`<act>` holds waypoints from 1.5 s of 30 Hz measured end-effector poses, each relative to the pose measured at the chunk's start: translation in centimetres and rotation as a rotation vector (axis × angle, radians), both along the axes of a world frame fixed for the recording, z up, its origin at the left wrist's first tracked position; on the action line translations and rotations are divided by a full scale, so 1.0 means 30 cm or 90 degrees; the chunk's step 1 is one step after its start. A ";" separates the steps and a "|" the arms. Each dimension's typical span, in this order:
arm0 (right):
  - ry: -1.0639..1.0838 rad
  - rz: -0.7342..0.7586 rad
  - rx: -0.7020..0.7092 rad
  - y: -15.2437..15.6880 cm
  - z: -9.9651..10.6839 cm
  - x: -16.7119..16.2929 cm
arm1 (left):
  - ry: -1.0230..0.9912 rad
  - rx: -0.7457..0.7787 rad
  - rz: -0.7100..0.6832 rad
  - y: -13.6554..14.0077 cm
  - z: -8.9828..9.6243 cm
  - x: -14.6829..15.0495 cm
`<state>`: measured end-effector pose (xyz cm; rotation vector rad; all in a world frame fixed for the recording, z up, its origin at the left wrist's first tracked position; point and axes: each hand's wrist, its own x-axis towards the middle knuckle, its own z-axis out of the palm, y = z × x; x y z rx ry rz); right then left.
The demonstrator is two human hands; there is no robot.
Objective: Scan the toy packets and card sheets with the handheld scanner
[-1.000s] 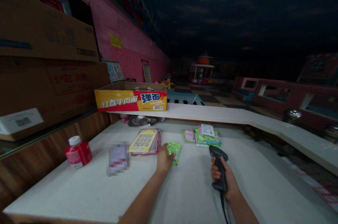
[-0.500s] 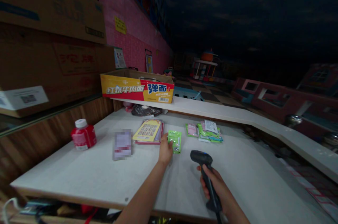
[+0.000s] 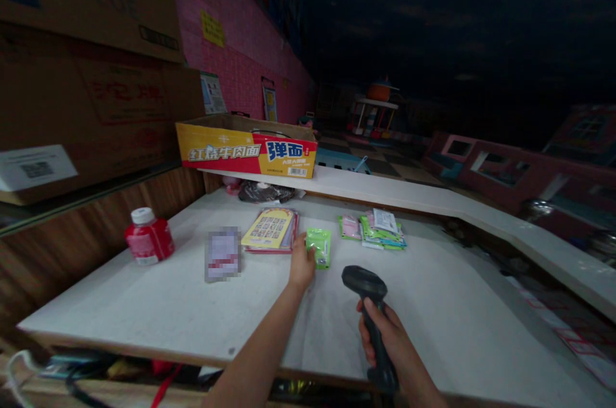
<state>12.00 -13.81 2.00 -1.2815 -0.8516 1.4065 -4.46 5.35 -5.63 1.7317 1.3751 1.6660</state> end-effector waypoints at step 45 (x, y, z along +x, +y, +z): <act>0.538 -0.046 -0.003 0.248 -0.142 0.338 | 0.332 -0.294 0.064 0.155 0.211 0.355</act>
